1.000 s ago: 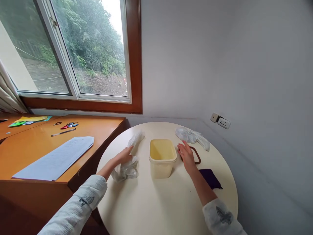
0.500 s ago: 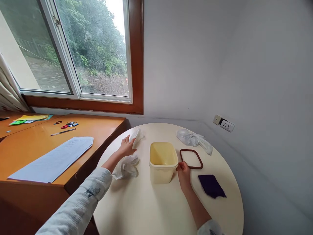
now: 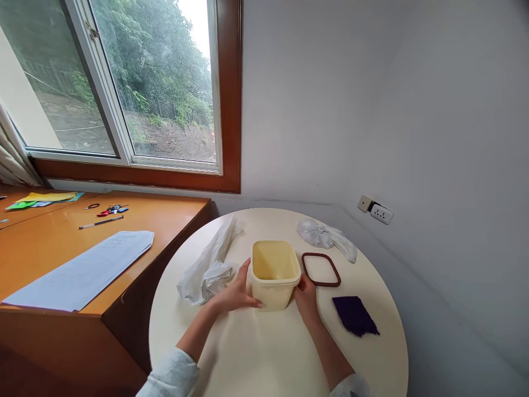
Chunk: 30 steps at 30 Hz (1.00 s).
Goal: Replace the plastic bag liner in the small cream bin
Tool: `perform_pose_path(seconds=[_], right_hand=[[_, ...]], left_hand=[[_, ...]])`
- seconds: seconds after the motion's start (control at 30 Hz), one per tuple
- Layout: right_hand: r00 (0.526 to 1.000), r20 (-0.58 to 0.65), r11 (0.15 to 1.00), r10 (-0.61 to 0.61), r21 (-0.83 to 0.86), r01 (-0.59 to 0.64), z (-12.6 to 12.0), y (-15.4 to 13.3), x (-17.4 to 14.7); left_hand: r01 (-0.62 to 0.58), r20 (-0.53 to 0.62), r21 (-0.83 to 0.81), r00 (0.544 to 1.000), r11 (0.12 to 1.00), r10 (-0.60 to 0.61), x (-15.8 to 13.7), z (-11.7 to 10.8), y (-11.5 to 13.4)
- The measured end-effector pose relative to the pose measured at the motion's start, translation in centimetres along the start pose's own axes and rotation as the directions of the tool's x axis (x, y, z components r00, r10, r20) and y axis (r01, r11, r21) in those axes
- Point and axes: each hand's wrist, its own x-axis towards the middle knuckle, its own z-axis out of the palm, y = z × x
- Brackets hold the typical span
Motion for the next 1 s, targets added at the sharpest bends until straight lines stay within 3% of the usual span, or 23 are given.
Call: perform_pose_path(seconds=[0.13,0.33,0.77,1.0], right_hand=[[0.998,0.060,1.000,0.002,0.012,-0.003,0.2,-0.4,0.1],[0.995,0.098,1.000,0.006,0.012,-0.007,0.3,-0.6,0.1],[0.999,0.049,0.998,0.006,-0.060,-0.003,0.1,0.9,0.5],[1.000,0.018,0.998,0.013,-0.059,-0.012,0.2,0.2,0.4]], left_hand=[[-0.008,0.060,-0.163,0.998,0.987,0.018,0.4,1.8,-0.7],[-0.054,0.006,-0.347,0.998,0.936,0.060,0.6,3.7,-1.1],[-0.028,-0.039,-0.303,0.999,0.953,0.017,0.4,4.1,-1.5],[-0.033,-0.059,-0.267,0.998,0.963,0.018,0.3,4.1,-1.3]])
